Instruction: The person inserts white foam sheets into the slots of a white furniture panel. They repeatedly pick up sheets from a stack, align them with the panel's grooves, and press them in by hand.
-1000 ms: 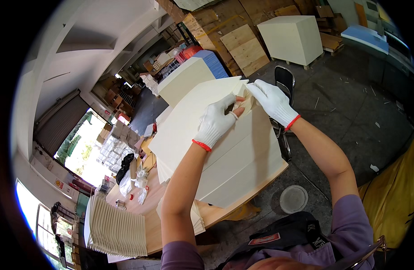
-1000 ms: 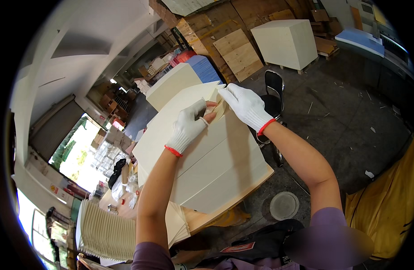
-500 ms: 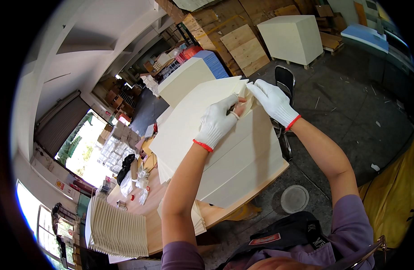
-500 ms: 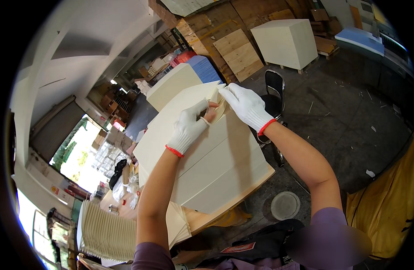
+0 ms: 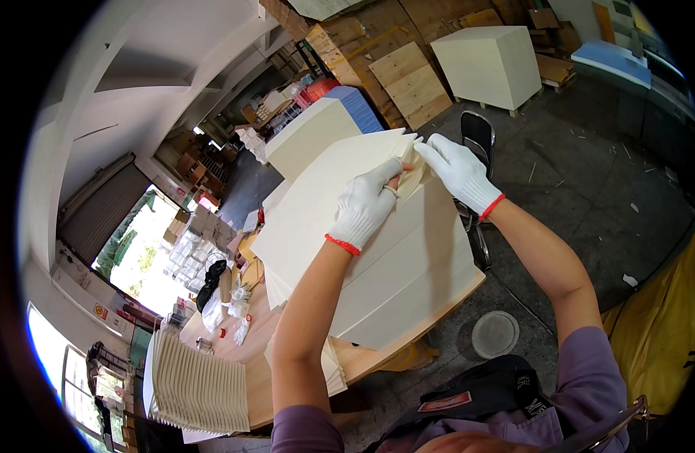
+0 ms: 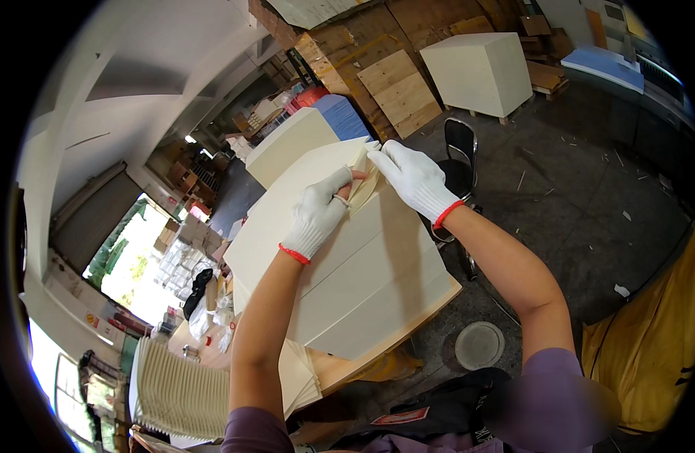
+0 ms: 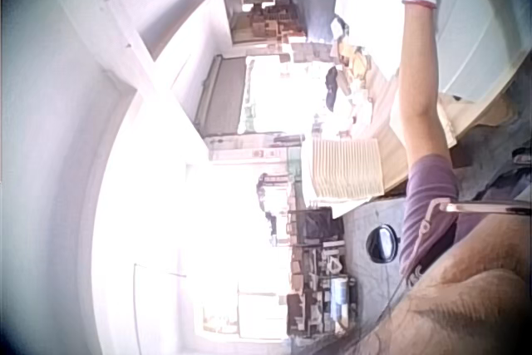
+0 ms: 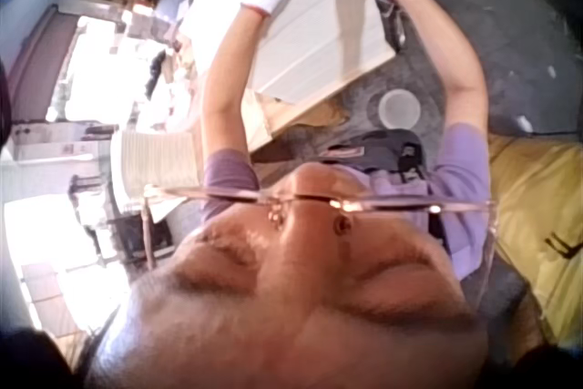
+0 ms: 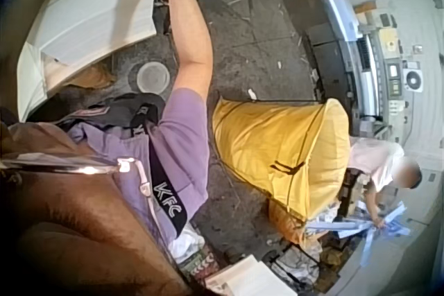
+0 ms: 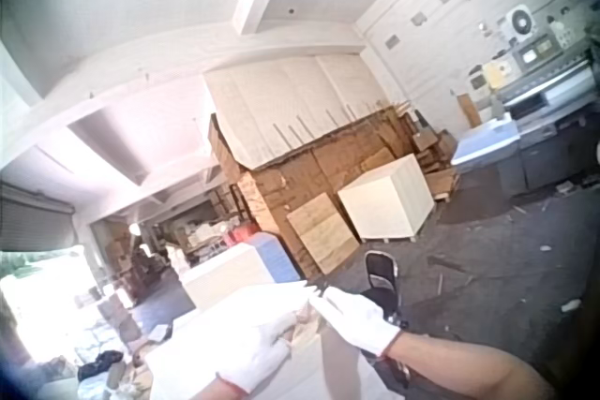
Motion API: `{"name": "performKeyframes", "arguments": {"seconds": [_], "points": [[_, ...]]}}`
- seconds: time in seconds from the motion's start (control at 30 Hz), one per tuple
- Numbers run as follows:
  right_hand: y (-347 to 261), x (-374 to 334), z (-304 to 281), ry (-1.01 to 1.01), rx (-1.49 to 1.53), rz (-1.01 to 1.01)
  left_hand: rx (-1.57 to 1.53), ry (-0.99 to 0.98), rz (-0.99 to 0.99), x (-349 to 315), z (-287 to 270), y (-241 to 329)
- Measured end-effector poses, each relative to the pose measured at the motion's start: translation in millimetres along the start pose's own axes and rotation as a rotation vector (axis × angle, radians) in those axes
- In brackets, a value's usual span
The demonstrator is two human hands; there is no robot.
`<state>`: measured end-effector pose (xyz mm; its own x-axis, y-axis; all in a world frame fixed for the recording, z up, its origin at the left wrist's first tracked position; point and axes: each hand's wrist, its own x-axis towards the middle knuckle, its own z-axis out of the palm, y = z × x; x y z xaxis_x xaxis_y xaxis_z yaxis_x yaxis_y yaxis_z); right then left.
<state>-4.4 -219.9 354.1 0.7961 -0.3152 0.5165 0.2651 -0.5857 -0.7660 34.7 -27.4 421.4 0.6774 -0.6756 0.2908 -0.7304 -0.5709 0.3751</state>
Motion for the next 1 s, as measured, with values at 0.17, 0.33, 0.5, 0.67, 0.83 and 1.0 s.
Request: {"name": "performKeyframes", "arguments": {"seconds": [0.17, 0.33, 0.5, 0.67, 0.83, 1.0], "points": [[0, -2, 1, 0.020, 0.021, -0.010, 0.047, 0.010, 0.074, 0, 3, -4], [3, 0, 3, 0.030, 0.011, -0.015, 0.047, -0.018, 0.033, 1, 0, -1], [-1, -1, -1, 0.020, 0.015, 0.004, 0.040, -0.017, -0.002, -1, -2, 5], [-17, -4, -19, 0.120, 0.054, -0.036, 0.230, 0.106, 0.156, -12, 6, 6], [-42, 1, -7, 0.064, 1.408, 0.322, 0.130, 0.337, 0.292, -12, 9, -2], [-37, 8, 27, -0.457, 1.521, 0.626, 0.254, 0.720, 0.500, -30, 17, 8]]}}
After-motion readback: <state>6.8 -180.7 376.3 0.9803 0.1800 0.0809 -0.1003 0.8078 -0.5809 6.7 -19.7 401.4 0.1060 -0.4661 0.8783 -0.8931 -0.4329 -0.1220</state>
